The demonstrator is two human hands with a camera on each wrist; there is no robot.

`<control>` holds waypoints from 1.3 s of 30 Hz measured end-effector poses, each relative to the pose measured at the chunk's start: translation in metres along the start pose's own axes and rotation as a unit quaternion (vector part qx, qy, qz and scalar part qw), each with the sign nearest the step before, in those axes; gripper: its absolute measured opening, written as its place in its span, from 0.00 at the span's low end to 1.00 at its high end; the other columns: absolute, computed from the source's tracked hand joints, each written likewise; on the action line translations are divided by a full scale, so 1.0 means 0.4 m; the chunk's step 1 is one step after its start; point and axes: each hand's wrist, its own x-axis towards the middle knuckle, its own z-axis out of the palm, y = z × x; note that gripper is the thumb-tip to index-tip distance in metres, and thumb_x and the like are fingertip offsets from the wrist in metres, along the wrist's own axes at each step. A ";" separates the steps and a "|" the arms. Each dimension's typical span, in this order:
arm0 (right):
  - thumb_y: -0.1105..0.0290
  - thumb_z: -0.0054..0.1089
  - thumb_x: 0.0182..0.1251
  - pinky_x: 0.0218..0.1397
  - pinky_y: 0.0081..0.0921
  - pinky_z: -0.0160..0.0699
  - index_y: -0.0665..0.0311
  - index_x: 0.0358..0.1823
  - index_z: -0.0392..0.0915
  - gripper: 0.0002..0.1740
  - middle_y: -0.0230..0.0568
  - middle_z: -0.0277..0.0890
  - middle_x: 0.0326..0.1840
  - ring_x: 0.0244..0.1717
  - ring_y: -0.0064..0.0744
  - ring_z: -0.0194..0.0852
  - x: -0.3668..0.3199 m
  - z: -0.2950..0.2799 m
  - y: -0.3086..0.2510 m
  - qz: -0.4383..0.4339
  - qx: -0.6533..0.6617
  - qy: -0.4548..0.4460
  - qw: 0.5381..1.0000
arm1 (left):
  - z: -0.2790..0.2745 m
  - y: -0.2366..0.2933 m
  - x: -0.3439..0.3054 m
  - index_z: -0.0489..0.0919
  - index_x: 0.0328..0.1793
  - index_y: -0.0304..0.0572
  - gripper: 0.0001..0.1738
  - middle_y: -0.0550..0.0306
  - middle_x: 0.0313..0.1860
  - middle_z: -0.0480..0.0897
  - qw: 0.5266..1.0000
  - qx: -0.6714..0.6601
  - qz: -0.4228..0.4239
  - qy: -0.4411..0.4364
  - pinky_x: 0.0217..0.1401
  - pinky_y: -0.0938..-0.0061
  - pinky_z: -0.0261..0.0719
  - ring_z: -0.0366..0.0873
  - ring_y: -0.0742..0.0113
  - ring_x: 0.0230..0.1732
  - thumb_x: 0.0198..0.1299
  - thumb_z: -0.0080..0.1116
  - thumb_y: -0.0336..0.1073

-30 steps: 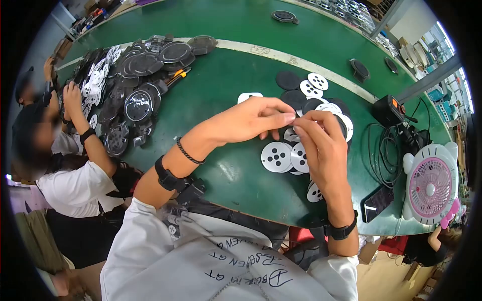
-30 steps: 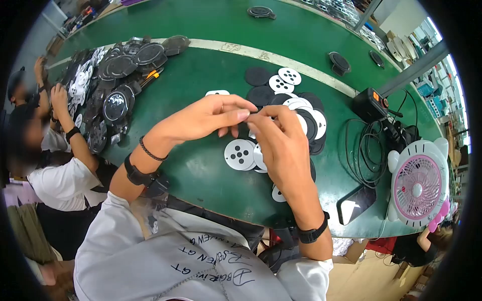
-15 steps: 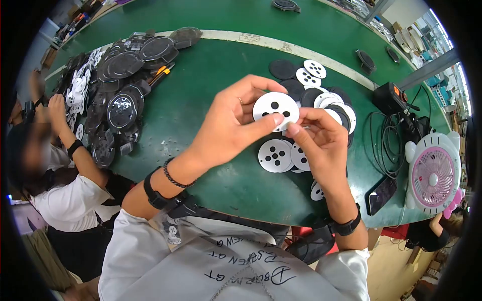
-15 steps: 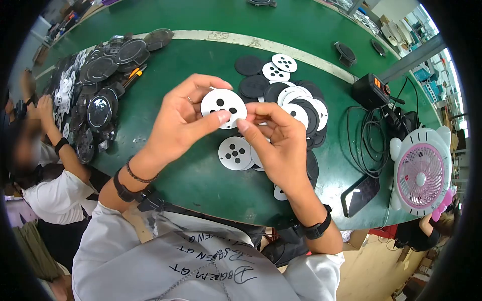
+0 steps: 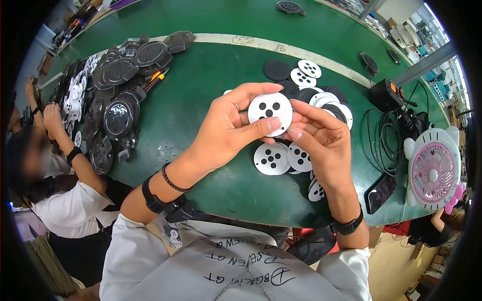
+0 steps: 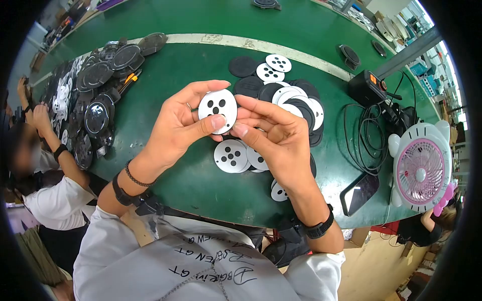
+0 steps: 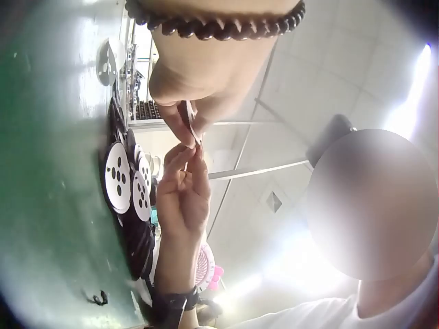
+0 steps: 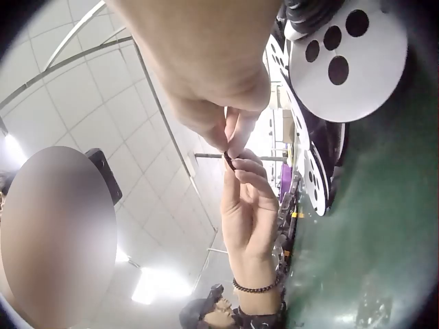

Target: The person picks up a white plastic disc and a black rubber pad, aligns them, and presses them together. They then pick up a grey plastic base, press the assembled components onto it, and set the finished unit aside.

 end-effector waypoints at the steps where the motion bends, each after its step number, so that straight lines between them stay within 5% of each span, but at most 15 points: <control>1: 0.86 0.65 0.65 0.58 0.28 0.86 0.76 0.64 0.76 0.24 0.49 0.84 0.52 0.52 0.31 0.84 0.001 -0.001 0.002 -0.001 0.000 0.001 1.000 | -0.001 -0.002 0.001 0.69 0.73 0.34 0.31 0.52 0.61 0.80 1.000 -0.007 -0.002 -0.004 0.45 0.77 0.88 0.83 0.69 0.52 0.67 0.66 0.32; 14: 0.87 0.65 0.63 0.54 0.25 0.87 0.75 0.61 0.77 0.23 0.44 0.84 0.46 0.48 0.30 0.86 -0.008 0.006 -0.012 0.003 -0.035 0.021 0.999 | 0.013 -0.011 -0.007 0.67 0.73 0.33 0.33 0.54 0.57 0.81 1.000 -0.011 -0.019 0.000 0.44 0.78 0.88 0.83 0.72 0.50 0.66 0.68 0.33; 17: 0.87 0.66 0.62 0.50 0.22 0.87 0.73 0.59 0.74 0.23 0.43 0.84 0.44 0.45 0.28 0.86 -0.009 0.005 -0.011 0.024 -0.043 0.033 0.998 | 0.009 -0.022 -0.010 0.71 0.71 0.36 0.32 0.55 0.56 0.81 0.999 -0.018 -0.034 -0.005 0.50 0.74 0.86 0.82 0.70 0.53 0.63 0.70 0.31; 18: 0.87 0.66 0.62 0.49 0.22 0.86 0.72 0.59 0.72 0.24 0.43 0.84 0.43 0.44 0.27 0.86 -0.009 0.002 -0.006 0.036 -0.046 0.052 0.997 | 0.007 -0.026 -0.007 0.73 0.70 0.38 0.31 0.54 0.55 0.81 0.975 0.196 0.095 0.033 0.54 0.70 0.84 0.82 0.66 0.55 0.61 0.71 0.30; 19: 0.87 0.67 0.61 0.47 0.21 0.85 0.71 0.59 0.70 0.25 0.44 0.84 0.42 0.43 0.27 0.86 -0.007 0.002 -0.004 0.046 -0.049 0.070 0.995 | 0.006 -0.023 -0.003 0.75 0.68 0.39 0.30 0.54 0.55 0.81 0.888 0.399 0.220 0.067 0.57 0.67 0.82 0.81 0.63 0.56 0.60 0.72 0.30; 21: 0.86 0.67 0.62 0.47 0.21 0.85 0.70 0.57 0.69 0.24 0.44 0.83 0.42 0.43 0.26 0.86 -0.009 0.013 -0.008 0.036 -0.054 0.084 0.994 | 0.010 -0.011 -0.014 0.81 0.63 0.41 0.28 0.51 0.54 0.82 0.855 0.439 0.246 0.126 0.62 0.64 0.78 0.80 0.57 0.59 0.55 0.75 0.30; 25: 0.84 0.66 0.65 0.47 0.21 0.85 0.67 0.50 0.67 0.19 0.45 0.83 0.42 0.43 0.25 0.85 -0.020 0.030 -0.009 -0.024 -0.055 0.081 0.995 | 0.017 -0.014 -0.020 0.84 0.56 0.37 0.23 0.48 0.52 0.86 0.922 0.336 0.190 0.031 0.60 0.67 0.80 0.83 0.60 0.55 0.54 0.77 0.32; 27: 0.84 0.66 0.66 0.48 0.20 0.84 0.65 0.47 0.65 0.17 0.45 0.83 0.42 0.43 0.24 0.84 -0.018 0.028 -0.013 -0.031 -0.065 0.063 0.995 | 0.013 -0.024 -0.021 0.84 0.56 0.32 0.20 0.49 0.51 0.87 0.989 0.141 0.046 -0.027 0.56 0.71 0.81 0.85 0.66 0.51 0.58 0.75 0.32; 28: 0.84 0.66 0.66 0.48 0.20 0.83 0.66 0.47 0.66 0.16 0.45 0.83 0.42 0.43 0.24 0.84 -0.019 0.024 -0.011 -0.053 -0.089 0.052 0.993 | 0.010 -0.032 -0.017 0.83 0.56 0.29 0.17 0.55 0.46 0.87 0.992 0.106 0.056 -0.035 0.49 0.78 0.81 0.83 0.74 0.45 0.65 0.69 0.33; 31: 0.85 0.65 0.66 0.48 0.20 0.83 0.70 0.46 0.71 0.13 0.44 0.83 0.43 0.44 0.24 0.83 -0.023 0.019 -0.015 -0.081 -0.136 0.031 0.987 | -0.021 -0.023 -0.004 0.83 0.56 0.29 0.16 0.59 0.39 0.86 0.992 0.117 -0.008 -0.047 0.44 0.81 0.78 0.80 0.78 0.40 0.70 0.63 0.35; 37: 0.86 0.61 0.65 0.49 0.19 0.80 0.74 0.46 0.85 0.10 0.40 0.80 0.44 0.44 0.24 0.79 -0.023 0.007 -0.051 -0.097 -0.236 0.013 0.967 | -0.112 0.028 0.022 0.84 0.49 0.29 0.14 0.60 0.36 0.86 0.966 0.210 0.077 0.133 0.41 0.81 0.79 0.80 0.80 0.37 0.75 0.56 0.36; 39: 0.87 0.61 0.65 0.52 0.21 0.80 0.75 0.49 0.83 0.12 0.40 0.78 0.47 0.49 0.25 0.78 -0.027 -0.011 -0.078 -0.100 -0.237 0.012 0.966 | -0.169 0.030 0.008 0.83 0.50 0.29 0.14 0.58 0.36 0.87 0.963 0.226 -0.003 0.147 0.40 0.81 0.80 0.81 0.79 0.36 0.75 0.56 0.36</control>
